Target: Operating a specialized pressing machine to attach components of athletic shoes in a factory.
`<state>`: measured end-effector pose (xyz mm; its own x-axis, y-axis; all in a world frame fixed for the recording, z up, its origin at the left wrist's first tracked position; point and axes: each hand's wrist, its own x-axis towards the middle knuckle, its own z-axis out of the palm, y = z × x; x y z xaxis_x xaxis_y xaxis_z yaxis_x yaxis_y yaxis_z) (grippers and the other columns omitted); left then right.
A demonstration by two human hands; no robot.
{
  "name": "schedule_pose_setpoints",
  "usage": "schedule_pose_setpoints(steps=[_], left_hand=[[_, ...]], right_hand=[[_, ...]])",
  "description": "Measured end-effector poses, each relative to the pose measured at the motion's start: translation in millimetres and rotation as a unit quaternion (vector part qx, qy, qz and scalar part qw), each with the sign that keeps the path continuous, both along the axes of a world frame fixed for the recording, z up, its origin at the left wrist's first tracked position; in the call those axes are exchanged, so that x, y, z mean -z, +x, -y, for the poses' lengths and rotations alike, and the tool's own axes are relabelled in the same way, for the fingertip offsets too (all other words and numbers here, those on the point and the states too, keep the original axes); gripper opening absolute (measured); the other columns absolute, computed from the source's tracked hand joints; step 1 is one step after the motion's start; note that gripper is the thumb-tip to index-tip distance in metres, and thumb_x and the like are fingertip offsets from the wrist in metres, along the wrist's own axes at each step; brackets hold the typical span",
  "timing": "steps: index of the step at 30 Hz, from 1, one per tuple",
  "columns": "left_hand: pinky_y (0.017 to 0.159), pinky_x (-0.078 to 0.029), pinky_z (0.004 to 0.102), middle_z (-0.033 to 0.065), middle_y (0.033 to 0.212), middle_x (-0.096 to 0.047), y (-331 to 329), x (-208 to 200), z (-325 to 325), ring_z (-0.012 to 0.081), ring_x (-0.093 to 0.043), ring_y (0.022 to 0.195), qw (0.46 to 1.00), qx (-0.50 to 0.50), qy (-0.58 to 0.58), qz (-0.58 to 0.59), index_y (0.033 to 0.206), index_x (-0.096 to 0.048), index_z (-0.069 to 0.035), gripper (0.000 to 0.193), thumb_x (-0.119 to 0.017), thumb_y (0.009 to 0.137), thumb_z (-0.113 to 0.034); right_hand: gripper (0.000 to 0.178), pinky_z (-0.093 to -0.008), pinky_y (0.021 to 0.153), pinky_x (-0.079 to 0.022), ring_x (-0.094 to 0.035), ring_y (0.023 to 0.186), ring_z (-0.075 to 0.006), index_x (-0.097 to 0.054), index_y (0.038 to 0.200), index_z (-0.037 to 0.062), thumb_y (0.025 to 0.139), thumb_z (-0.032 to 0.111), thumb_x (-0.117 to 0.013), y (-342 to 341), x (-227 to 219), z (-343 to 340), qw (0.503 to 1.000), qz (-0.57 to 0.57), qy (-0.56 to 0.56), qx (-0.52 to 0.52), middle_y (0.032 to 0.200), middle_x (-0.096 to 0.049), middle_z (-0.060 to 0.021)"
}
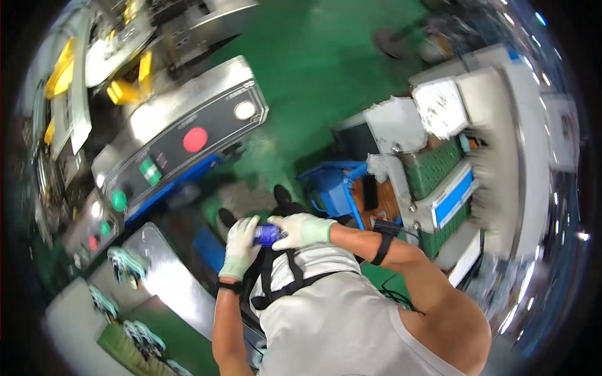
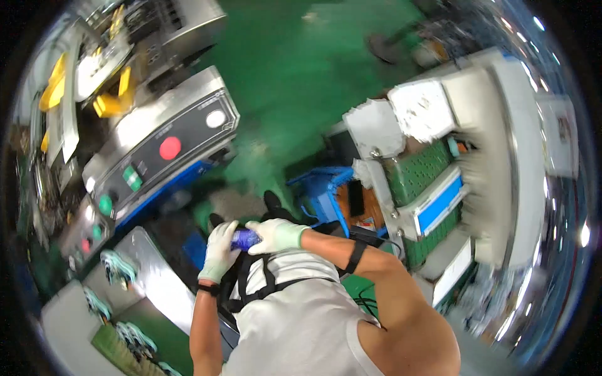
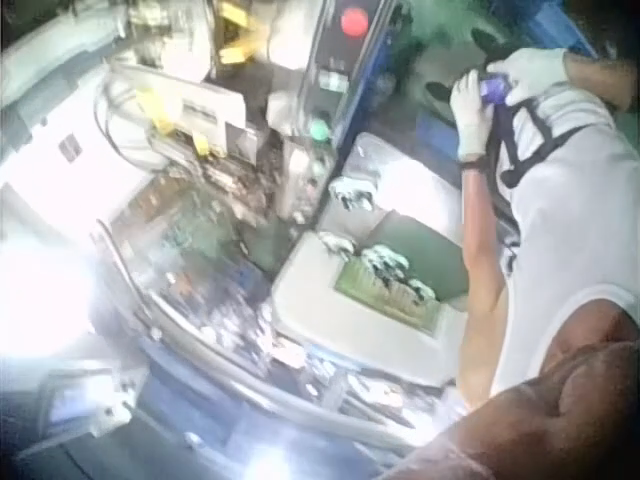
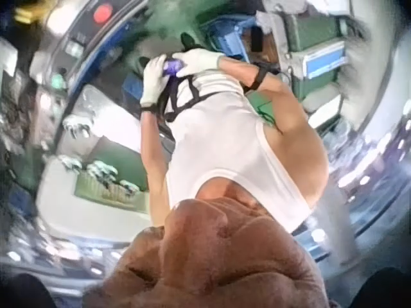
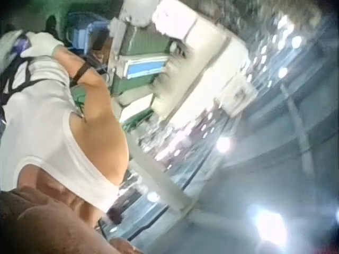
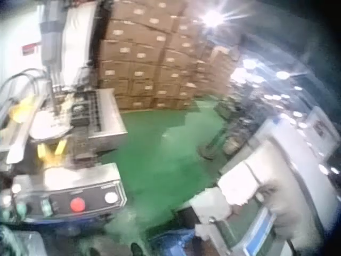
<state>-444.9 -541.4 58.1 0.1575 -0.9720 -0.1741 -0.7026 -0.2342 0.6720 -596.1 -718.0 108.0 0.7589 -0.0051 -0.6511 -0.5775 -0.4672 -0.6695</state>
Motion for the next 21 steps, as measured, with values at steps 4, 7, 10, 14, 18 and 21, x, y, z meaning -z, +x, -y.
schedule_pose_setpoints(steps=[4,7,10,14,18,21], left_hand=[[0.111,-0.035,0.0484,0.0207,0.135,-0.049,-47,-7,5,0.0407,-0.044,0.128,0.994,-0.099,-0.035,-0.023,0.136,-0.045,-0.002,0.068,-0.072,0.074,-0.014],[0.113,-0.033,0.0477,0.0235,0.138,-0.045,-67,-1,-26,0.042,-0.041,0.131,0.978,-0.199,-0.028,-0.049,0.138,-0.043,-0.001,0.065,-0.069,0.081,-0.017],[0.113,-0.033,0.0468,0.0235,0.137,-0.046,-69,11,-76,0.0426,-0.04,0.131,0.94,-0.336,-0.026,-0.055,0.138,-0.043,0.0,0.063,-0.067,0.083,-0.018],[0.112,-0.033,0.0474,0.0241,0.134,-0.049,-62,42,-137,0.0423,-0.042,0.13,0.892,-0.452,-0.007,0.029,0.134,-0.046,0.0,0.057,-0.065,0.084,-0.018],[0.114,-0.03,0.0506,0.0254,0.133,-0.049,-68,48,-209,0.0431,-0.041,0.13,0.804,-0.572,0.079,0.139,0.132,-0.047,0.004,0.058,-0.068,0.081,-0.015],[0.116,-0.027,0.05,0.0262,0.139,-0.046,-84,56,-260,0.0434,-0.037,0.135,0.76,-0.596,0.161,0.201,0.136,-0.045,0.004,0.066,-0.071,0.08,-0.018]], right_hand=[[0.088,-0.0448,0.095,-0.048,-0.061,0.113,-0.0411,-0.043,0.143,0.0033,0.08,0.061,-0.064,-28,5,19,0.998,-0.063,0.003,0.028,0.119,-0.064,-0.0267],[0.086,-0.0422,0.092,-0.05,-0.064,0.108,-0.0389,-0.046,0.141,0.0043,0.078,0.059,-0.067,-53,28,26,0.992,-0.099,-0.052,0.053,0.113,-0.066,-0.0261],[0.082,-0.0424,0.092,-0.05,-0.066,0.105,-0.0381,-0.05,0.137,0.0017,0.078,0.056,-0.07,-66,50,31,0.989,-0.105,-0.105,0.028,0.111,-0.067,-0.0257],[0.083,-0.0437,0.096,-0.049,-0.062,0.112,-0.0403,-0.051,0.136,0.0025,0.078,0.059,-0.069,-77,100,66,0.977,-0.148,-0.152,-0.008,0.116,-0.065,-0.0279],[0.072,-0.0333,0.05,-0.053,-0.062,0.054,-0.0165,-0.051,0.134,0.0028,0.08,0.045,-0.074,-37,101,71,0.966,-0.219,-0.122,0.057,0.077,-0.065,-0.0077],[0.075,-0.0366,0.065,-0.058,-0.072,0.074,-0.0257,-0.052,0.136,0.0052,0.08,0.053,-0.069,-16,143,80,0.959,-0.218,-0.182,-0.018,0.102,-0.07,-0.0175]])
